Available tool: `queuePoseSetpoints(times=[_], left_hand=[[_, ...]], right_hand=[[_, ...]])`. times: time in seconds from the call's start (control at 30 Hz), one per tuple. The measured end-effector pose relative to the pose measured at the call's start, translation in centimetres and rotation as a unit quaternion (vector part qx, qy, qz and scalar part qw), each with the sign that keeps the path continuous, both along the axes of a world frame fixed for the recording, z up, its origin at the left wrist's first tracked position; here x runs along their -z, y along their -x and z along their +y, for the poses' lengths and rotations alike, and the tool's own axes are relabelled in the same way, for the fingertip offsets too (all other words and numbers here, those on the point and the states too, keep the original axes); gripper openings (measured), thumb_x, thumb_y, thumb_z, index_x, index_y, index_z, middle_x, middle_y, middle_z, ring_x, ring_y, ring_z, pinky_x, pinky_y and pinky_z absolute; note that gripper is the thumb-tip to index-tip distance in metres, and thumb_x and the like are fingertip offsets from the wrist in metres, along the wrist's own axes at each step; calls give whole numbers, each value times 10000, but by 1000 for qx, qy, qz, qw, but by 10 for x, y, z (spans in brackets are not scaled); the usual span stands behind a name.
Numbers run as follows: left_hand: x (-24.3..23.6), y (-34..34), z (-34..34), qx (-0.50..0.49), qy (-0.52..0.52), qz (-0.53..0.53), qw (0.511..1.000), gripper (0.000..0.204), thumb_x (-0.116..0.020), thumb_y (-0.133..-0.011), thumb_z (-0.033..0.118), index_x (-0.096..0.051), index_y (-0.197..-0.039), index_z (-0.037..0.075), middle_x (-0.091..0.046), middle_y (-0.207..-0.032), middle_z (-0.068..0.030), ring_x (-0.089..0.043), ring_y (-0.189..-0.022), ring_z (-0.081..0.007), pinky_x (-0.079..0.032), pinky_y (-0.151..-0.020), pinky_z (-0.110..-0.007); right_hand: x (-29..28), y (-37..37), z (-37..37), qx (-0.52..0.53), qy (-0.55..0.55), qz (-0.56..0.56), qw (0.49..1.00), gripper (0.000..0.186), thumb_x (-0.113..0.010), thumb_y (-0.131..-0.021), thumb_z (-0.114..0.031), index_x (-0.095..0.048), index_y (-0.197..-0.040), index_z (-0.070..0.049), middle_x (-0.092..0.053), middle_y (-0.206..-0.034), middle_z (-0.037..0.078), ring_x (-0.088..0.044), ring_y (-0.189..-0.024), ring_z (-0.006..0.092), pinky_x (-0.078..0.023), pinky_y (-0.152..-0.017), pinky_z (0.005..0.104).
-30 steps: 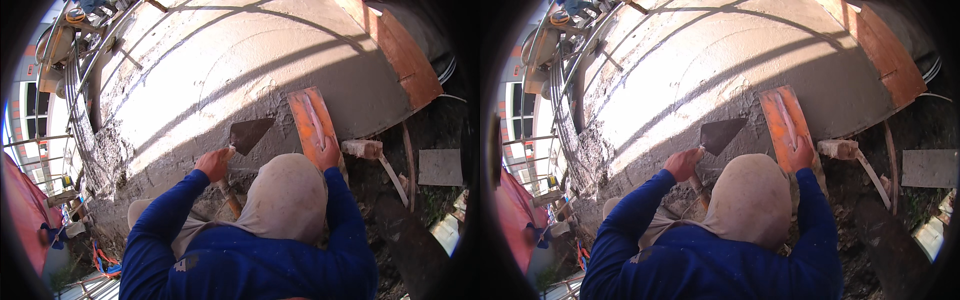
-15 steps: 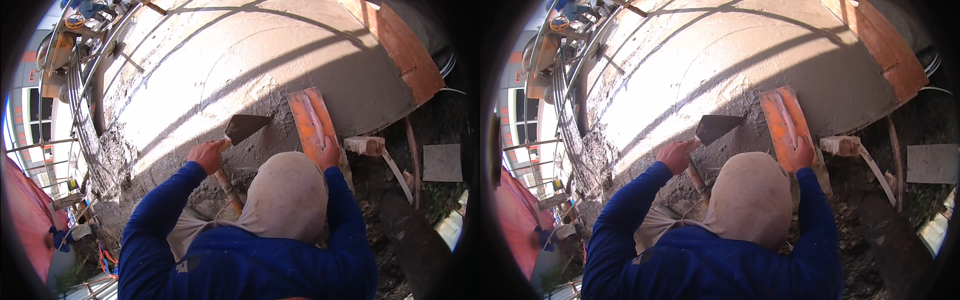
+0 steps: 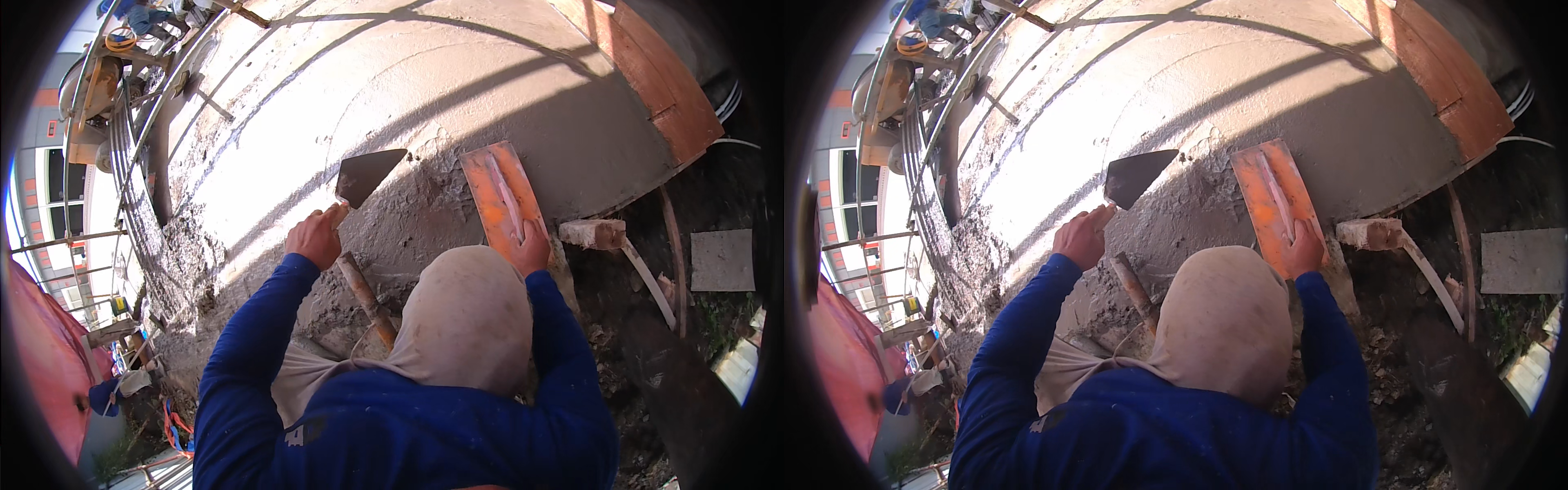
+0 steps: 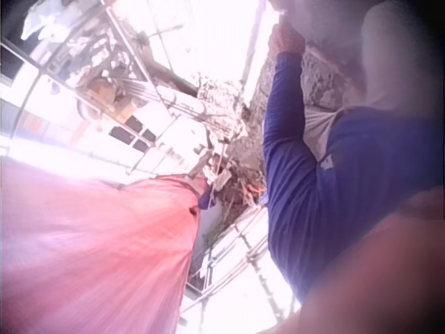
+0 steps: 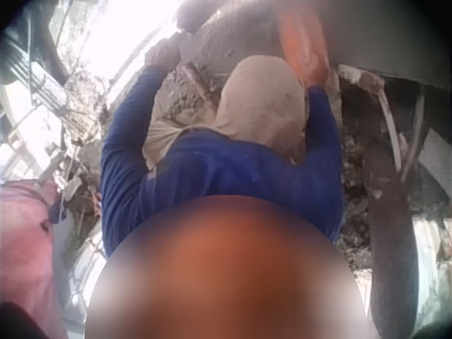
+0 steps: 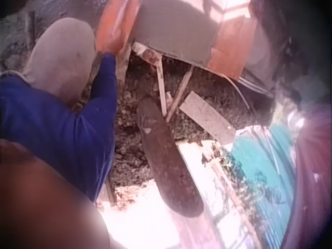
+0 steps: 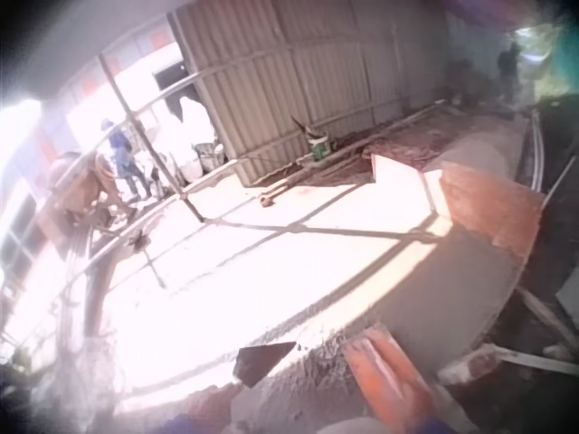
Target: The person applies wet cement to a wall using a trowel and smooths the surface with a wooden float. The person works in a crouched position, spreading and leveling the cement across the wall area.
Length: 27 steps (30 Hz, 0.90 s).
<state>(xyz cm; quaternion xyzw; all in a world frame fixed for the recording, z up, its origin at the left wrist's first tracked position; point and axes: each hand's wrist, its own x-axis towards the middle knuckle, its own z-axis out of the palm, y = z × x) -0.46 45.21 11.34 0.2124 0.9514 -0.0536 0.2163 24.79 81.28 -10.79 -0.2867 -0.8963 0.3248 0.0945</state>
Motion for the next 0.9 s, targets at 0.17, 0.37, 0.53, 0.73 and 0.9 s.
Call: queuePoseSetpoints(times=[0.17, 0.37, 0.53, 0.73, 0.9], left_hand=[[-21, 20, -36, -2, -23, 14, 1000, 562, -638, -926, 105, -641, -1476, 214, -710, -1360, -177, -699, -1188, -386, -550, -1043, -475], [-23, -9, -74, -70, -44, -15, 997, 562, -685, -897, 144, -634, -1446, 38, -718, -1316, -233, -693, -1204, -397, -541, -1057, -475], [-13, -27, -133, -99, -54, -13, 994, 551, -683, -889, 163, -655, -1431, 69, -731, -1269, -236, -698, -1169, -417, -542, -1036, -489], [-59, -34, -238, -222, -5, 15, 975, 571, -695, -864, 164, -657, -1423, 53, -731, -1260, -257, -703, -1164, -426, -533, -1052, -476], [-85, -59, -400, -326, 45, 115, 937, 567, -707, -866, 117, -659, -1430, 76, -731, -1286, -215, -711, -1149, -382, -549, -1021, -458]], right_hand=[[16, 8, 0, -75, -15, -13, 997, 279, -720, -880, -213, -643, -1099, -58, -640, -1123, 170, -657, -1018, 439, -548, -813, 519], [25, 71, -38, -151, 8, -17, 988, 230, -687, -918, -218, -608, -1089, -87, -624, -1093, 141, -679, -992, 405, -557, -797, 539], [45, 142, -64, -223, -15, -83, 971, 248, -686, -911, -186, -585, -1122, -103, -612, -1155, 131, -698, -1000, 396, -572, -809, 543], [43, 151, -48, -159, -48, -119, 979, 254, -699, -898, -151, -584, -1120, -105, -610, -1149, 135, -699, -1022, 401, -581, -815, 549], [45, 136, 0, -22, -68, -84, 994, 247, -714, -905, -163, -592, -1097, -69, -627, -1135, 151, -684, -1038, 412, -571, -842, 539]])
